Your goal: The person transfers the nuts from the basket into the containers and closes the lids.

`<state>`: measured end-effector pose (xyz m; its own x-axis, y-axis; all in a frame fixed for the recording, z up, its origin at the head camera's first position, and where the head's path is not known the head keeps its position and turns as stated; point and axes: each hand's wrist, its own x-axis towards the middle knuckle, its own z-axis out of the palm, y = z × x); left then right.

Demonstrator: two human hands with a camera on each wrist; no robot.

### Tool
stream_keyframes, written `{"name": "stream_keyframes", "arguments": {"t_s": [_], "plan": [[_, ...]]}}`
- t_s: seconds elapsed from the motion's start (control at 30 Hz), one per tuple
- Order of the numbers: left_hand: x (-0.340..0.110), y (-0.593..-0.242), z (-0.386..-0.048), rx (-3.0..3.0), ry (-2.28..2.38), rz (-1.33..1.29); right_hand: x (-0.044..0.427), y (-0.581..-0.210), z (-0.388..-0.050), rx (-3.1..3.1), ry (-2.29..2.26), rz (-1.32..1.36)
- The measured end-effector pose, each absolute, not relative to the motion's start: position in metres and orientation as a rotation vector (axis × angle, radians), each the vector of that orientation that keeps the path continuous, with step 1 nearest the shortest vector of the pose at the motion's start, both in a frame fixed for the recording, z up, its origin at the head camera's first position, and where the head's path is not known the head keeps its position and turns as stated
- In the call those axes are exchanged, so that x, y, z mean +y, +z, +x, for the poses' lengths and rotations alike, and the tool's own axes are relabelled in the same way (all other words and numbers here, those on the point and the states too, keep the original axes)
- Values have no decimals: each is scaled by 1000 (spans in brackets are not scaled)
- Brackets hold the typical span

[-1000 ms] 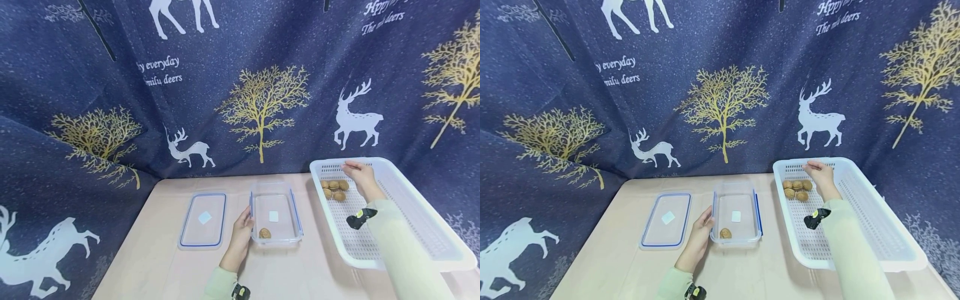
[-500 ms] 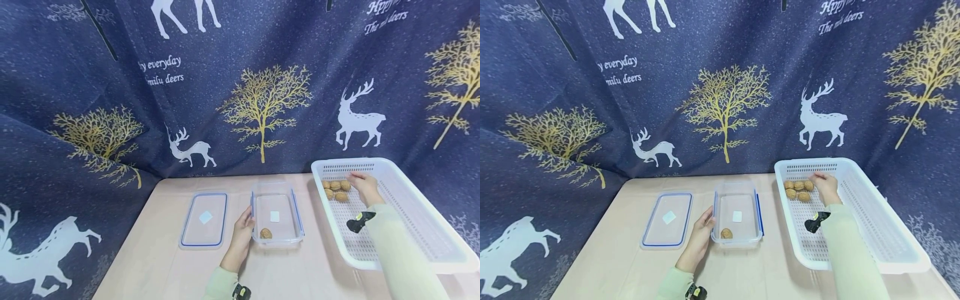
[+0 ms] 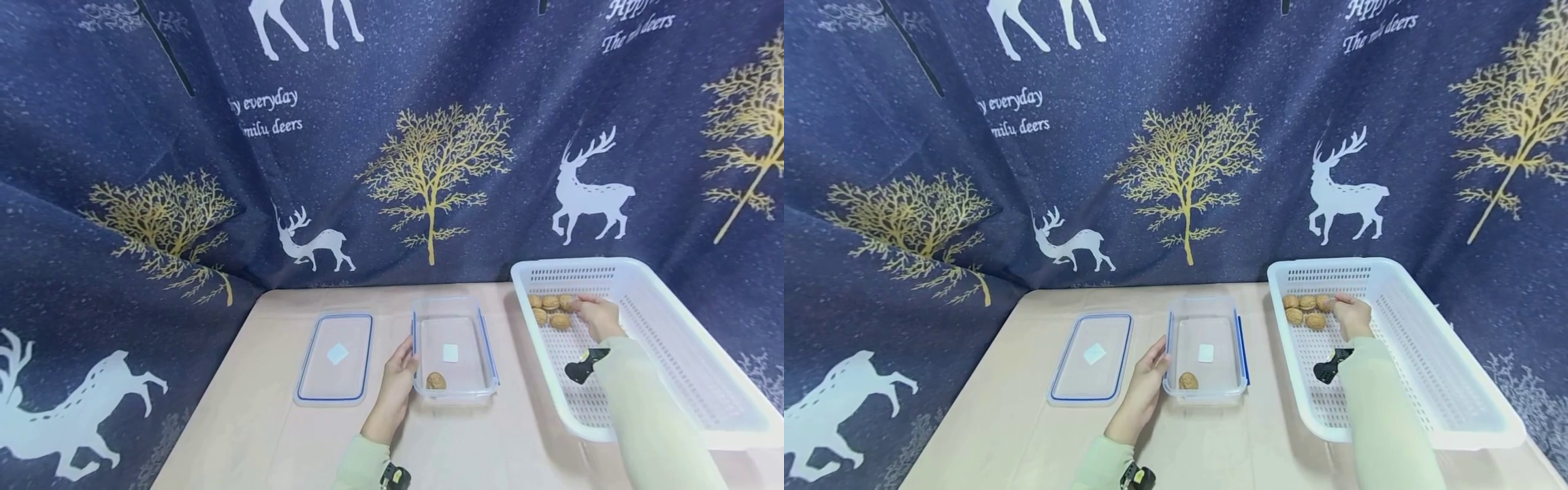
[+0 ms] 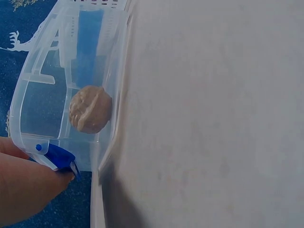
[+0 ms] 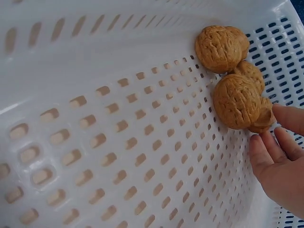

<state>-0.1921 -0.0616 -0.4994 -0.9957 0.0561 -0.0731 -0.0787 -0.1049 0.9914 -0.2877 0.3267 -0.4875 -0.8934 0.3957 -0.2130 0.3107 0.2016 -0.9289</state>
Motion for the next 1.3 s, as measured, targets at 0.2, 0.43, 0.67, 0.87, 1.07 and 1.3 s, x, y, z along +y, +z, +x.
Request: {"name": "stream_keyframes", "arguments": {"t_s": [0.2,0.43,0.67,0.87,1.07,1.3], "plan": [[-62,-501,-193,2039,2267,-13,325,-489,-286,-2404,1774,-723],[-63,-502,-193,2036,2258,-48,322,-493,-288,-2346,1775,-823],[-62,-500,-191,2049,2257,-38,322,-496,-291,-2316,1775,-861],[-61,-499,-191,2049,2276,-27,323,-495,-291,-2297,1792,-869],[-61,-500,-192,2037,2285,-28,323,-494,-288,-2303,1795,-862],[-61,-502,-194,2026,2300,-22,324,-490,-287,-2308,1818,-831]]}}
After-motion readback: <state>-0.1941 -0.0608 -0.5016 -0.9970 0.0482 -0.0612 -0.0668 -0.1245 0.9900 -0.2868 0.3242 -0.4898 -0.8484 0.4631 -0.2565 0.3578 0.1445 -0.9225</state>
